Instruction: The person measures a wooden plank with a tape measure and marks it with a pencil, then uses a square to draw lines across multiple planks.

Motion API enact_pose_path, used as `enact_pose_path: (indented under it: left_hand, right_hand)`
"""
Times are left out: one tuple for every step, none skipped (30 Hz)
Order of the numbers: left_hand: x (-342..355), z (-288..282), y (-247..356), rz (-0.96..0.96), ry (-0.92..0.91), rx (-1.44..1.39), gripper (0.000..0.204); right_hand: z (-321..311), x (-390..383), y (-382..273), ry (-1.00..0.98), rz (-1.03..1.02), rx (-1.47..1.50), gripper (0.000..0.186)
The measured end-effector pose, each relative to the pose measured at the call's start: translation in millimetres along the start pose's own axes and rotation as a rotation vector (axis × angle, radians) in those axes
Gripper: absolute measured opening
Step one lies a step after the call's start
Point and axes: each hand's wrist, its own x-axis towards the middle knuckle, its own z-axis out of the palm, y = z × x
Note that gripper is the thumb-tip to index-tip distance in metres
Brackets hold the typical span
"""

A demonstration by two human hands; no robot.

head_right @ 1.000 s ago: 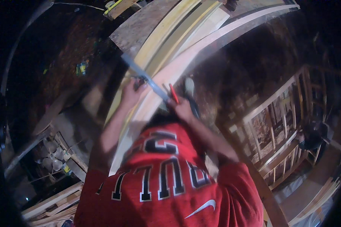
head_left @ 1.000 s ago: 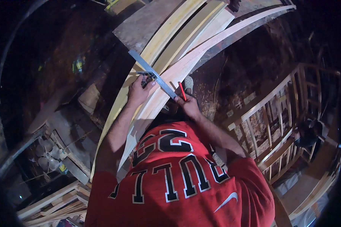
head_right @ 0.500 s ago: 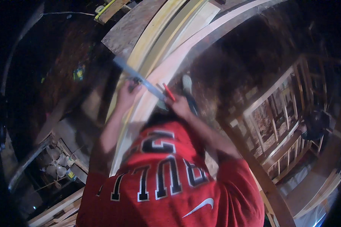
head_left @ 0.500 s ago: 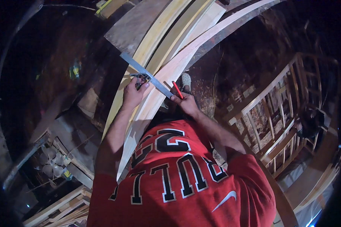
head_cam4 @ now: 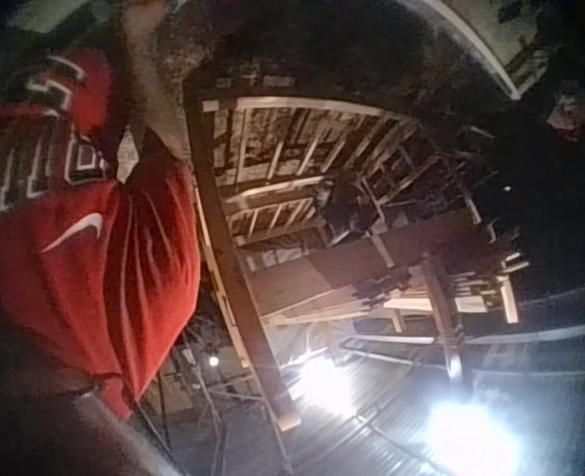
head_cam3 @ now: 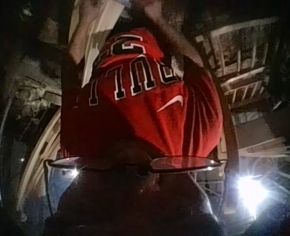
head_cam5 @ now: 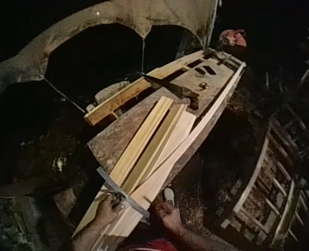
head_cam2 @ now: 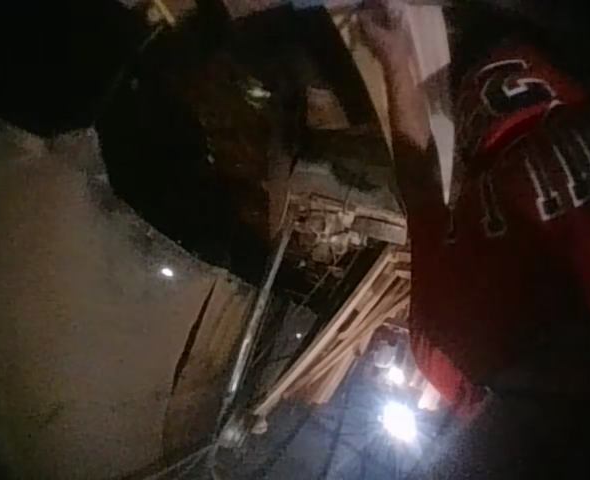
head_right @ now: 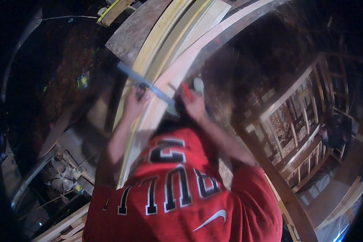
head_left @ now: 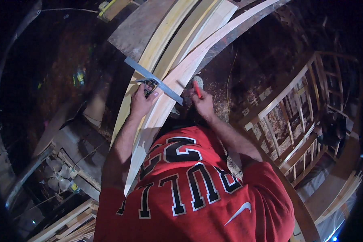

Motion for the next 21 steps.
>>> enact_pose_path:
  left_hand:
    - [0,0,1,0.003,-0.006,0.016,0.047]
    - [0,-1,2,0.007,-0.013,0.033,0.047]
    - [0,-1,3,0.008,-0.014,0.034,0.047]
    - [0,-1,4,0.019,-0.012,0.038,0.046]
    - [0,-1,3,0.027,-0.006,0.041,0.046]
    - [0,-1,2,0.024,-0.004,0.041,0.046]
    - [0,-2,1,0.03,-0.017,0.048,0.046]
    - [1,-2,1,0.035,-0.029,0.054,0.045]
    - [1,-2,0,0.035,-0.029,0.056,0.045]
    - [1,-1,-1,0.037,-0.026,0.066,0.046]
    - [1,-1,-2,0.04,-0.022,0.075,0.046]
    - [0,-1,-3,0.037,-0.02,0.074,0.046]
    - [1,-1,-2,0.038,-0.027,0.077,0.046]
    - [2,-2,-1,0.038,-0.033,0.08,0.046]
    - [3,-1,1,0.04,-0.031,0.08,0.046]
    - [3,0,0,0.031,-0.039,0.086,0.046]
    - [3,0,-1,0.021,-0.047,0.093,0.046]
    - [4,0,-3,0.019,-0.044,0.092,0.046]
    - [4,1,-4,0.047,-0.028,0.083,0.046]
    - [3,1,-6,0.074,-0.012,0.074,0.046]
    - [3,2,-8,0.071,-0.008,0.073,0.046]
  right_hand:
    - [-2,5,3,0.048,-0.003,0.09,0.031]
    - [-5,11,5,0.096,-0.006,0.18,0.025]
    - [-6,16,8,0.094,0.038,0.251,0.029]
    - [-7,20,3,0.096,0.04,0.253,0.029]
    - [-8,23,-9,0.116,-0.04,0.33,0.03]
    - [-9,26,-22,0.136,-0.12,0.407,0.032]
    - [-10,28,-31,0.138,-0.121,0.409,0.032]
    - [-9,30,-39,0.052,-0.088,0.415,0.032]
    - [-7,31,-47,-0.034,-0.056,0.42,0.033]
    - [-7,29,-63,-0.036,-0.055,0.421,0.033]
    - [-6,24,-82,-0.08,-0.112,0.323,0.032]
    - [-4,22,-92,-0.125,-0.169,0.224,0.032]
    - [2,30,-91,-0.191,-0.152,0.202,0.026]
    - [5,32,-89,-0.19,-0.155,0.202,0.026]
    - [8,35,-87,-0.126,-0.396,0.124,0.024]
    - [10,36,-89,-0.065,-0.636,0.043,0.023]
    - [12,39,-88,-0.062,-0.702,0.055,0.024]
    - [13,41,-89,-0.065,-0.704,0.056,0.024]
    - [13,42,-88,-0.083,-0.753,0.028,0.024]
    - [13,43,-88,-0.1,-0.802,0.0,0.024]
    - [14,44,-88,-0.104,-0.805,0.0,0.024]
